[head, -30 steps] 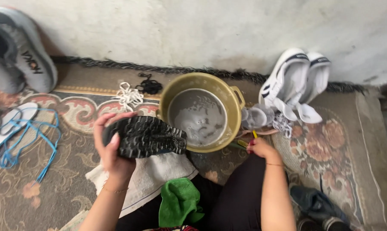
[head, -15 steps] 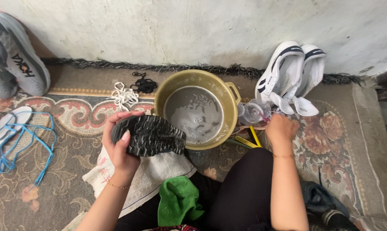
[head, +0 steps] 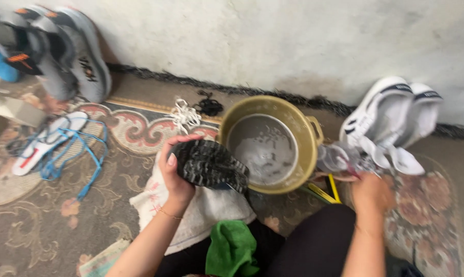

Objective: The person cleans a blue sneaker by scrubbing the upper, sole, and edges with a toothbrush and a yellow brush using soapy water from a bucket, then wipes it with a green cloth.

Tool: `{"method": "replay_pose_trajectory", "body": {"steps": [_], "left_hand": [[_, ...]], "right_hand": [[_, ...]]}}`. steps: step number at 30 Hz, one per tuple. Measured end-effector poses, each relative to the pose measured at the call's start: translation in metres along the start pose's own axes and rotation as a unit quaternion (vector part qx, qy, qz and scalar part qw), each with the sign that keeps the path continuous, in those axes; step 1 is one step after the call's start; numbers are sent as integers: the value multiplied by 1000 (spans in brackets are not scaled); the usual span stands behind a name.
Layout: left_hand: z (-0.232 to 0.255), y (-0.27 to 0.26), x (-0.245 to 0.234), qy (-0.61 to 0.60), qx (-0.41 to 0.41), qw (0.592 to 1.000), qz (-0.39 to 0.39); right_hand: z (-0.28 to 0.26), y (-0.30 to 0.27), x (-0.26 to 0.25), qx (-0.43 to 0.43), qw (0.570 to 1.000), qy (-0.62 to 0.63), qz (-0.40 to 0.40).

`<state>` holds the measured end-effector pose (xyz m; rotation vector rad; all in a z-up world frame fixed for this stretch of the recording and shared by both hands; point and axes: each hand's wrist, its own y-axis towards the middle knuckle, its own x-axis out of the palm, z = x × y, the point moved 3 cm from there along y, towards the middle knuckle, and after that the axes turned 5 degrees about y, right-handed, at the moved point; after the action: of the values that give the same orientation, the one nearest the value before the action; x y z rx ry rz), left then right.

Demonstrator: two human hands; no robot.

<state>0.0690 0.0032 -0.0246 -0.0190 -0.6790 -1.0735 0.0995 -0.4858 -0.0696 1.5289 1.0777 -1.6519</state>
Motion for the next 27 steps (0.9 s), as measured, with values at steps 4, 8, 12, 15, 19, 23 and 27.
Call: {"method": "replay_pose_trajectory", "body": {"steps": [4, 8, 12, 15, 19, 23, 27], "left_hand": [[10, 10, 8, -65, -31, 997, -33], [15, 15, 19, -72, -50, 992, -89], [7, 18, 24, -31, -48, 995, -85], [-13, 15, 26, 25, -31, 997, -63], [4, 17, 43, 83, -6, 992, -96], [-13, 15, 28, 122, 15, 987, -103], [6, 19, 47, 114, 5, 988, -109]], "right_hand": [[-36, -56, -23, -72, 983, 104, 133], [-104, -80, 10, -182, 960, 206, -57], [-159, -95, -25, -250, 936, 246, -13], [-196, -111, -41, -246, 874, 414, 72], [-247, -142, -64, -345, 810, 446, 162], [-254, -112, -42, -337, 812, 397, 264], [-260, -137, -41, -364, 800, 435, 195]]}}
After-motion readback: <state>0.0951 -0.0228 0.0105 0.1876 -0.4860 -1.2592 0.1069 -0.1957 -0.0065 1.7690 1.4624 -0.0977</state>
